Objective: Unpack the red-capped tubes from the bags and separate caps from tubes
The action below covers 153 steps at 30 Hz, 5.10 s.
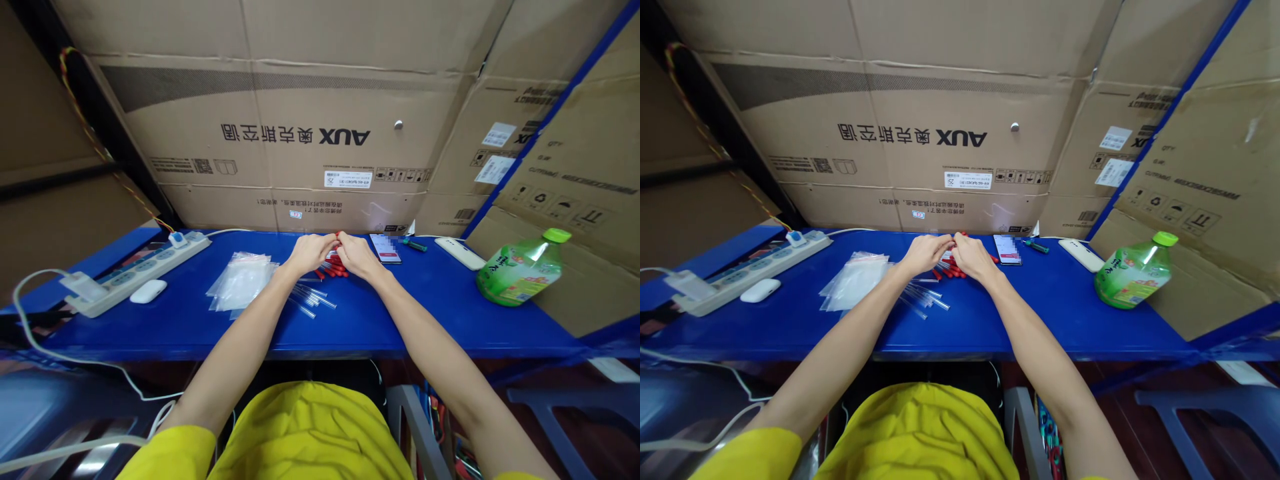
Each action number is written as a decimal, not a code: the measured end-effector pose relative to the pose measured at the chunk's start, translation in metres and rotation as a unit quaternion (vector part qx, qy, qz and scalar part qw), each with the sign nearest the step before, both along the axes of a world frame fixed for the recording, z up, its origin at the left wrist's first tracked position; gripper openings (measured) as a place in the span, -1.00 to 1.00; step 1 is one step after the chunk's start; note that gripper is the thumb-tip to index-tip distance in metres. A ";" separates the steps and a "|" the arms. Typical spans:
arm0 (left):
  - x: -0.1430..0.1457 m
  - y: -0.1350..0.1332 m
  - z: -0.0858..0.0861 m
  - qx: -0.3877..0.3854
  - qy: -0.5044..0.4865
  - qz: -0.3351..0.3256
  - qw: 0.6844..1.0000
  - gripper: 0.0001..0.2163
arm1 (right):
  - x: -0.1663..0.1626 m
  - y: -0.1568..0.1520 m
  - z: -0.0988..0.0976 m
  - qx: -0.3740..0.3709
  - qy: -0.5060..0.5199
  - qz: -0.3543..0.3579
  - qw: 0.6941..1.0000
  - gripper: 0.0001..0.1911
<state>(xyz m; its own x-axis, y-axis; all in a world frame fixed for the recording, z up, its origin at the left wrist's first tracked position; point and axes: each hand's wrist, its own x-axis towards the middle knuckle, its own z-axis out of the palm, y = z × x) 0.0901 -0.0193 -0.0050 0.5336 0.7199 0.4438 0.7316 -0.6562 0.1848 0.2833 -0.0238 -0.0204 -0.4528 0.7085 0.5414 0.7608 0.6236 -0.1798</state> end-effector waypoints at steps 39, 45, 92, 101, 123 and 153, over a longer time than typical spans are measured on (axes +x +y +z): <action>0.017 -0.002 -0.007 -0.351 -0.398 -0.106 0.841 -0.83 | 0.101 0.014 0.012 0.045 0.139 -0.310 0.939 -0.67; 0.020 -0.006 0.006 -0.515 -0.583 -0.178 0.602 -0.85 | 0.134 0.002 -0.003 0.033 0.135 -0.350 0.927 -0.63; 0.015 0.001 0.008 -0.309 -0.766 -0.115 0.552 -0.74 | -0.056 -0.045 0.004 -0.046 0.173 0.014 0.984 -0.56; 0.022 -0.005 0.011 -0.331 -0.779 -0.106 0.521 -0.75 | -0.061 -0.051 0.001 -0.069 0.174 -0.024 0.982 -0.70; 0.038 -0.006 0.009 -0.315 -0.797 -0.086 0.509 -0.73 | -0.075 -0.053 -0.011 -0.027 0.124 -0.112 0.986 -0.31; 0.044 0.003 0.006 -0.182 -0.751 -0.045 0.633 -0.75 | -0.076 -0.051 -0.011 -0.003 0.113 -0.150 0.982 -0.29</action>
